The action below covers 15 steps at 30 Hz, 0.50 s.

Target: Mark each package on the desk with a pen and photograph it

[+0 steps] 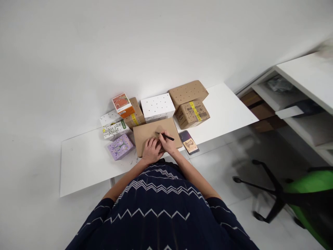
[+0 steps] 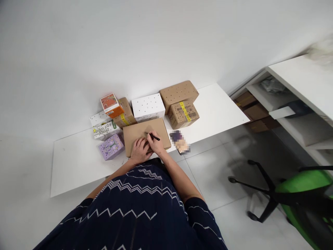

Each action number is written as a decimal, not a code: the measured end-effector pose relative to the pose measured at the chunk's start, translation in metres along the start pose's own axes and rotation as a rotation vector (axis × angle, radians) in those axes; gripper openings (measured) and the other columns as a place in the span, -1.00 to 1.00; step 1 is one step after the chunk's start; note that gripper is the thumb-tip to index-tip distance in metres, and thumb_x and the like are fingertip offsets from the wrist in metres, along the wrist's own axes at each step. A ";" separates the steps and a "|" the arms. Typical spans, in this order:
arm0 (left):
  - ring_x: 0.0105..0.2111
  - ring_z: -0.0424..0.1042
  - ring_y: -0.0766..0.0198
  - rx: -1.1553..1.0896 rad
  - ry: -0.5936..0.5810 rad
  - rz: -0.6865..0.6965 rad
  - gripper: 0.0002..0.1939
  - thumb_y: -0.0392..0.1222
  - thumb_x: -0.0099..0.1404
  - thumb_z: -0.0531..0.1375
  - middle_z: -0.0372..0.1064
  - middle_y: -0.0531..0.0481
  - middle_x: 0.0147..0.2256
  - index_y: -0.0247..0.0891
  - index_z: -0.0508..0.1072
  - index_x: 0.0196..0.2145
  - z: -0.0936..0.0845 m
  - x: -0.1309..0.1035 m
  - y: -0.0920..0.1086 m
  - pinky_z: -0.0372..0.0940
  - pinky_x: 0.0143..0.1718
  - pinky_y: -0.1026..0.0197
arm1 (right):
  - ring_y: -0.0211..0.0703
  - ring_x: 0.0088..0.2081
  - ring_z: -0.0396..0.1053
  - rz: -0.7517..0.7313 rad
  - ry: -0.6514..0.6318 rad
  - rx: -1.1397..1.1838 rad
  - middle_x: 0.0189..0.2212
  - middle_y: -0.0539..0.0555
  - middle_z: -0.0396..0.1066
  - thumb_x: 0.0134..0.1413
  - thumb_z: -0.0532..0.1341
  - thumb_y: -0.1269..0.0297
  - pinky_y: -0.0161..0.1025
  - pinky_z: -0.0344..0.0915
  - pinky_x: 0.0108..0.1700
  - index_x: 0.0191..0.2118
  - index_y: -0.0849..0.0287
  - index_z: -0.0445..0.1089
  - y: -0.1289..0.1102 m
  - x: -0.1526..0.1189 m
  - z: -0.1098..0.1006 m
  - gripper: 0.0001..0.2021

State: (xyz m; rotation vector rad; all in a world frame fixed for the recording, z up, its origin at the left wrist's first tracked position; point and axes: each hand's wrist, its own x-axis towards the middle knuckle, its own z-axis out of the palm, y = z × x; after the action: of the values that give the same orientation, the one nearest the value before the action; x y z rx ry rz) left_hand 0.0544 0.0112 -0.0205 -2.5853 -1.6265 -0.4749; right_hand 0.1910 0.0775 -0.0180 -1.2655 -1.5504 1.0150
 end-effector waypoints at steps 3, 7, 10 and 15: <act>0.17 0.28 -0.13 -0.007 -0.003 0.010 -0.43 0.09 0.29 0.19 0.37 -0.30 0.10 -0.25 0.41 0.16 -0.001 0.000 -0.001 0.09 0.23 -0.17 | -0.12 -0.34 0.39 0.044 0.050 0.053 -0.40 0.03 0.39 0.20 0.07 0.05 -0.17 0.35 -0.19 -0.26 0.11 0.31 0.001 -0.003 0.001 -0.76; 0.17 0.27 -0.13 -0.003 -0.003 0.022 -0.49 0.08 0.29 0.20 0.37 -0.29 0.09 -0.22 0.45 0.11 -0.003 -0.001 0.000 0.10 0.22 -0.19 | -0.16 -0.39 0.41 0.154 0.168 0.217 -0.35 0.04 0.44 0.21 0.09 -0.01 -0.19 0.39 -0.25 -0.18 0.11 0.29 -0.002 -0.008 -0.008 -0.71; 0.18 0.26 -0.12 -0.004 -0.006 0.020 -0.52 0.08 0.30 0.19 0.36 -0.27 0.11 -0.21 0.47 0.08 -0.005 -0.001 0.001 0.10 0.22 -0.18 | -0.20 -0.42 0.40 0.167 0.347 0.217 -0.27 0.06 0.46 0.23 0.08 -0.01 -0.18 0.42 -0.24 -0.08 0.12 0.30 -0.003 -0.010 -0.031 -0.67; 0.20 0.24 -0.10 -0.018 -0.036 0.012 -0.51 0.09 0.31 0.18 0.35 -0.26 0.12 -0.18 0.45 0.11 -0.007 -0.002 -0.002 0.09 0.24 -0.17 | -0.06 -0.14 0.47 0.103 0.399 -0.121 -0.06 0.20 0.45 0.30 0.01 0.09 -0.01 0.39 0.02 0.07 0.13 0.34 0.026 -0.019 -0.086 -0.63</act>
State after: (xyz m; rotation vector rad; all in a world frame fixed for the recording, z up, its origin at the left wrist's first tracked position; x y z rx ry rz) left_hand 0.0501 0.0094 -0.0143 -2.6303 -1.6242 -0.4470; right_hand 0.2825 0.0689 -0.0201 -1.5389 -1.2618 0.6837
